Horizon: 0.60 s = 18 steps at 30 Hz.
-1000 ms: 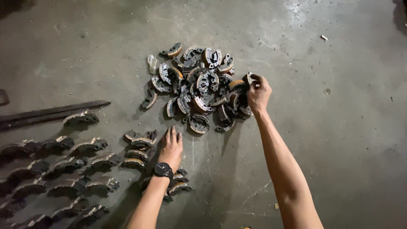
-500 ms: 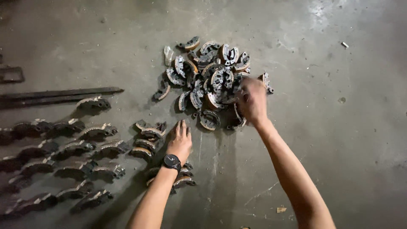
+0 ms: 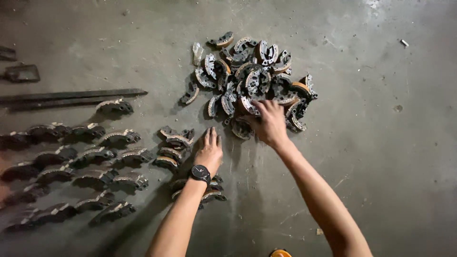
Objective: The recorder sorts and stacks a large quantity of motorcycle brake shoes on the floor.
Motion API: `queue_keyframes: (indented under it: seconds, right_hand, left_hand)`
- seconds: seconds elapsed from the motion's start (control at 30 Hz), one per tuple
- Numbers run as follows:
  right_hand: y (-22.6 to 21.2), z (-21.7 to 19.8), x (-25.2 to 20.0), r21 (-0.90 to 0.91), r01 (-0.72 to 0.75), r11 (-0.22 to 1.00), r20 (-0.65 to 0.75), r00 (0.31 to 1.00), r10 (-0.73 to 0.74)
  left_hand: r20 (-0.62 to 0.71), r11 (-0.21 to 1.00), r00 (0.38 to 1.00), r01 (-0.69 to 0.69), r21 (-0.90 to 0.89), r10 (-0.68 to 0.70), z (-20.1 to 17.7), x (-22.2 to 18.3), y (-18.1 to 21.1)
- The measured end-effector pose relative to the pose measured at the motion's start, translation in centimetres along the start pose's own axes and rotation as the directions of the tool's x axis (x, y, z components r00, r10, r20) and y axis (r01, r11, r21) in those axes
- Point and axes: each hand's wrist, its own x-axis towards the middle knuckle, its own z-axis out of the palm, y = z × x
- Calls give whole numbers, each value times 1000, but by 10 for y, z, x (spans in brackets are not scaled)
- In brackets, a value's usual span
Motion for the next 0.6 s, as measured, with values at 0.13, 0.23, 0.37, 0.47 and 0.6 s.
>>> queue_keyframes:
  seconds: [0.13,0.23,0.37,0.47,0.6]
  right_hand:
    - [1,23,12,-47,-140,989,181,972,147]
    - [14,6,17,-8,-252,968,49,966,252]
    - [11,-23,11,-81,-144,986,-228,966,122]
    - [7,-12,-13,-50,-52,997,-295,955,35]
    - [0,29,-62,6,-1,1000,-91,996,2]
  left_hand:
    - [-44,999,999,6,-39,-7,3,-1,0]
    - [-18,1000,1000,-11,2,11,-3,-2,0]
    - [-52,1000,999,0,2,0,-6,-2,2]
    - [47,1000,999,26,-8,-25,-7,-2,3]
    - [-96,990,995,-25,142,39,14,0,-4]
